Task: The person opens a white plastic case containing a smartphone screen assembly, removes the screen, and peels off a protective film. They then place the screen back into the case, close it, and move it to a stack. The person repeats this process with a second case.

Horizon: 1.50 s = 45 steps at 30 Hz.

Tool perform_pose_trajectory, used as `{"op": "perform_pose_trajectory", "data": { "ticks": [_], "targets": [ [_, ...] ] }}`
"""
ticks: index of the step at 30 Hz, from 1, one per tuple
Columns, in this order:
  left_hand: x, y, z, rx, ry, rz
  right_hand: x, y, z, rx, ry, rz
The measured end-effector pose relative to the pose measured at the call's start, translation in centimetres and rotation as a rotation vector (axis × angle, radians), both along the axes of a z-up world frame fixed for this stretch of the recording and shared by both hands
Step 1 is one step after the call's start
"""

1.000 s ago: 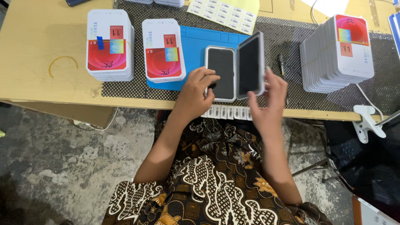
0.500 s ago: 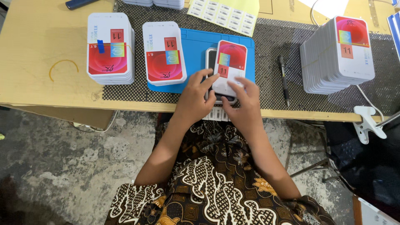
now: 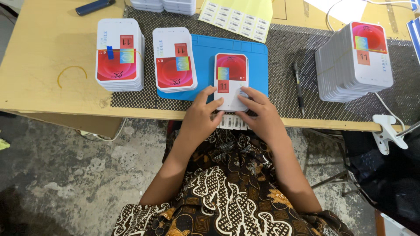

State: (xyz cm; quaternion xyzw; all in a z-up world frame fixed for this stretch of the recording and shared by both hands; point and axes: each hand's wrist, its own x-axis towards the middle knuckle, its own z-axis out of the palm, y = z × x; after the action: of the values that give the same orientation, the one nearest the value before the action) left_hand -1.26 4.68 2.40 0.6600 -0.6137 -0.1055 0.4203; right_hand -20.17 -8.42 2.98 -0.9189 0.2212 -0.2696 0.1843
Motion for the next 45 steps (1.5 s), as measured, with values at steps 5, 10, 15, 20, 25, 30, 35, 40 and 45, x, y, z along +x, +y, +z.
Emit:
{"op": "perform_pose_trajectory", "data": {
  "ticks": [5, 10, 15, 20, 25, 30, 35, 40, 45],
  "targets": [
    [-0.1, -0.4, 0.3, -0.016, -0.067, -0.046, -0.2, 0.5, 0.5, 0.106, 0.003, -0.049],
    [-0.1, -0.7, -0.3, -0.010, -0.109, -0.056, -0.7, 0.1, -0.5, 0.067, 0.042, -0.074],
    [-0.1, -0.6, 0.4, 0.024, -0.160, -0.062, -0.5, 0.3, 1.9, -0.175, 0.130, 0.004],
    [0.1, -3.6, -1.1, 0.041, -0.275, -0.058, -0.4, -1.0, 4.2, -0.090, 0.290, 0.033],
    [-0.1, -6.3, -0.6, 0.118, -0.472, 0.018, 1.1, -3.3, 7.4, 0.098, 0.409, 0.080],
    [-0.4, -7.0, -0.1, 0.296, -0.401, 0.043, 1.9, -4.6, 8.0, 0.227, 0.553, 0.112],
    [-0.2, -7.3, -0.4, 0.303, -0.420, 0.061, 2.2, -5.0, 7.3, 0.275, 0.526, 0.094],
    [0.0, -6.7, -0.3, 0.203, -0.379, 0.012, 0.3, -5.6, 4.2, 0.225, 0.445, 0.129],
    [-0.8, -4.2, 1.6, 0.307, -0.218, 0.021, -0.3, -4.5, 4.0, 0.185, 0.394, 0.110]
  ]
}}
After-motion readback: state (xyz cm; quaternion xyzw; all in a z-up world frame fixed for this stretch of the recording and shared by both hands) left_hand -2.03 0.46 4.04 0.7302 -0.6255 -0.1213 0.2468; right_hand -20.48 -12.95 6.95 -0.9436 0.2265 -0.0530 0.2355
